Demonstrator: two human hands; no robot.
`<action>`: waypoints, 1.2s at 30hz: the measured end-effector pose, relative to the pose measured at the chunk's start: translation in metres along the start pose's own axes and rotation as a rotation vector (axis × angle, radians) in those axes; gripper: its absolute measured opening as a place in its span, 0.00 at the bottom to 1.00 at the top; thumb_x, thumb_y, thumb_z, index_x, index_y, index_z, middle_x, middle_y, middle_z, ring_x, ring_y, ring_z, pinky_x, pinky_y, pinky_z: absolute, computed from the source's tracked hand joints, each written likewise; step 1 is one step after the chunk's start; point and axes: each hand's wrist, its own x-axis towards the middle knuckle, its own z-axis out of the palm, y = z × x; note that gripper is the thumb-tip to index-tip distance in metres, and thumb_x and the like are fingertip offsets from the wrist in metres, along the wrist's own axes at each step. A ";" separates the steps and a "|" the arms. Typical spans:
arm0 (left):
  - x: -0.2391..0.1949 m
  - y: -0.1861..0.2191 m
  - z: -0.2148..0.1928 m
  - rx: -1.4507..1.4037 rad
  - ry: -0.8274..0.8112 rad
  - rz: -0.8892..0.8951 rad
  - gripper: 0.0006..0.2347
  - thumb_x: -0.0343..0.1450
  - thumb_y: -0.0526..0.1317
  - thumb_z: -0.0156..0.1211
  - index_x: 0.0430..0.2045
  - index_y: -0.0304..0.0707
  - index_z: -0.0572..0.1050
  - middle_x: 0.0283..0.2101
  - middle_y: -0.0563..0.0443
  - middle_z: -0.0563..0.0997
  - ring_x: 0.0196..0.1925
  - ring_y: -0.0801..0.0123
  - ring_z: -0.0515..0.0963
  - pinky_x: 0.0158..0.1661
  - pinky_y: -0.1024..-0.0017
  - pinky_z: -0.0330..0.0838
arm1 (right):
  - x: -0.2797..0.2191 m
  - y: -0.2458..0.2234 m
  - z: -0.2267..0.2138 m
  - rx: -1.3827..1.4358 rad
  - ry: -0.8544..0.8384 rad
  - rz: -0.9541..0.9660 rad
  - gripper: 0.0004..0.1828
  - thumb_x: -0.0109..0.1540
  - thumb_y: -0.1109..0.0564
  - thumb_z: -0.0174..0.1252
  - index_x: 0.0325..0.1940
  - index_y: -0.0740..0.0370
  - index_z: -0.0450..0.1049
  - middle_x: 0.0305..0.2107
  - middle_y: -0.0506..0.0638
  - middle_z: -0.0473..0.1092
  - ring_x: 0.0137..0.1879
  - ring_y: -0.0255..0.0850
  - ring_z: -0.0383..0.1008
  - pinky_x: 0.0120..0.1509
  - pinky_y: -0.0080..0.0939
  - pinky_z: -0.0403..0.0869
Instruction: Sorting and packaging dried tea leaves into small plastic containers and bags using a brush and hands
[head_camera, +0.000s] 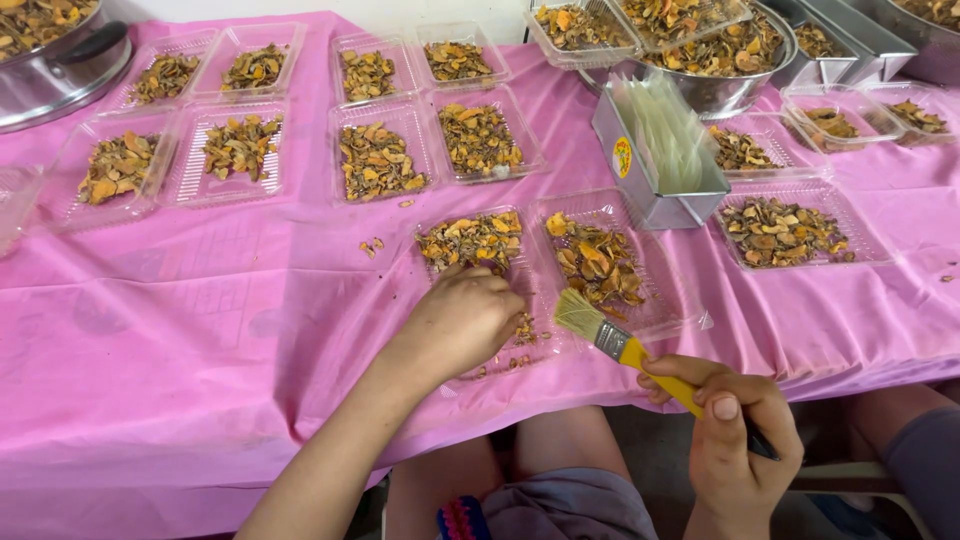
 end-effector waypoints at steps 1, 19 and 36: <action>0.002 -0.003 -0.002 0.002 0.001 0.002 0.11 0.71 0.41 0.56 0.16 0.44 0.76 0.25 0.53 0.80 0.36 0.54 0.77 0.43 0.56 0.69 | 0.001 0.000 0.002 0.001 0.001 -0.002 0.16 0.72 0.53 0.46 0.34 0.64 0.60 0.25 0.55 0.61 0.44 0.60 0.82 0.44 0.56 0.89; 0.011 -0.003 -0.033 -0.880 0.302 -0.264 0.09 0.72 0.34 0.61 0.45 0.41 0.81 0.47 0.54 0.85 0.44 0.74 0.82 0.45 0.75 0.75 | 0.007 -0.031 0.041 -0.005 -0.146 -0.180 0.16 0.70 0.52 0.45 0.36 0.68 0.63 0.37 0.71 0.77 0.45 0.60 0.84 0.52 0.50 0.85; 0.057 -0.073 -0.048 0.008 0.009 -0.354 0.08 0.74 0.42 0.58 0.40 0.51 0.83 0.34 0.51 0.79 0.43 0.55 0.78 0.51 0.48 0.74 | 0.003 -0.002 0.002 0.020 0.201 -0.063 0.18 0.73 0.48 0.49 0.37 0.63 0.60 0.27 0.54 0.62 0.46 0.59 0.81 0.38 0.49 0.85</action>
